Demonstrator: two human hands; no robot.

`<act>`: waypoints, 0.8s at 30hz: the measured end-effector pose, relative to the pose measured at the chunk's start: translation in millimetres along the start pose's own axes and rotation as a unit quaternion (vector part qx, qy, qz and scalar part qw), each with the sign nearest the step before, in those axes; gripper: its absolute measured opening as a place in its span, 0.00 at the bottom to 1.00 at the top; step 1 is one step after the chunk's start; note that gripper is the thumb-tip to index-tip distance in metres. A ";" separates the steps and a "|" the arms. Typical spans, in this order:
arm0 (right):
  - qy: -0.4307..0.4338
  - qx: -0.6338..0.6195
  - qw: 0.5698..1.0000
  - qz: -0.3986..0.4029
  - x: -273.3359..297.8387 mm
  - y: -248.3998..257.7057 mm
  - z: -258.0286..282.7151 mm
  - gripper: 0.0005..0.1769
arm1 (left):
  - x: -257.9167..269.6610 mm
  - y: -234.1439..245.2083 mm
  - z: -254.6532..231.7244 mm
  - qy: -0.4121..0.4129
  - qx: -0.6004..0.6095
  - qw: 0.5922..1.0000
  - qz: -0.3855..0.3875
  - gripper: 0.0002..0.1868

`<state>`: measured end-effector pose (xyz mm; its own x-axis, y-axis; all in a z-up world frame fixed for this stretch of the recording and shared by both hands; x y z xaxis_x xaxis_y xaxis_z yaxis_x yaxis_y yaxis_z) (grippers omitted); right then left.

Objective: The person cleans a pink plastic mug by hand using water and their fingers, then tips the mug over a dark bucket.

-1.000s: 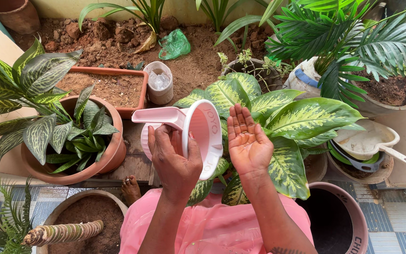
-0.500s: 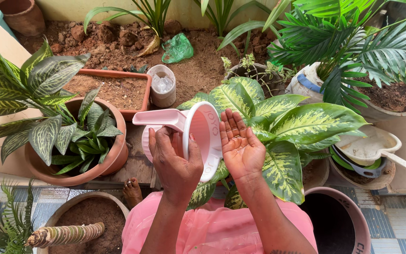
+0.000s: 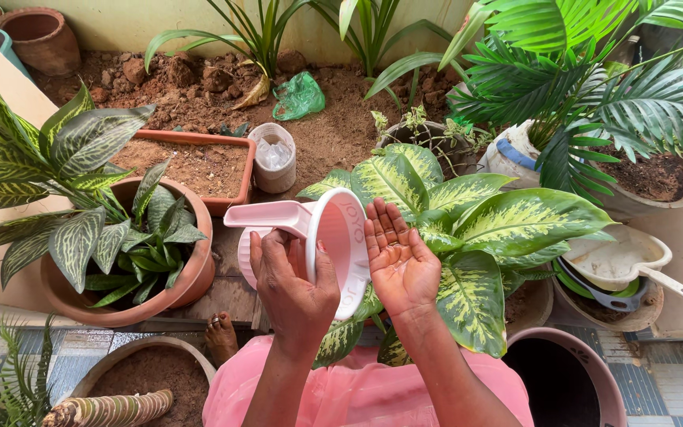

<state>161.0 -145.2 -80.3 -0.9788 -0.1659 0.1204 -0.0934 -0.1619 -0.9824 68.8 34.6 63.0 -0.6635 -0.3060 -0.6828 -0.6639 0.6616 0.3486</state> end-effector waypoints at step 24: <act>0.004 0.005 1.000 0.029 -10.8 -16.2 0.8 0.28 | 3.6 -5.1 6.5 0.007 -0.010 1.000 0.007 0.17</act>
<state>173.3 -141.6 -65.6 -0.9840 -0.1670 0.0623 -0.0351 -0.1616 -0.9862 72.0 34.6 54.6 -0.6770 -0.3061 -0.6694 -0.6614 0.6519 0.3708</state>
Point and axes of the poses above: each hand's wrist, its own x-axis away from the middle knuckle, its own y-axis out of the back of the hand, z = x × y, the point moved 10 cm from there along -x, towards the middle knuckle, and after that the axes turned 4 degrees about -y, right-handed, at the moved point
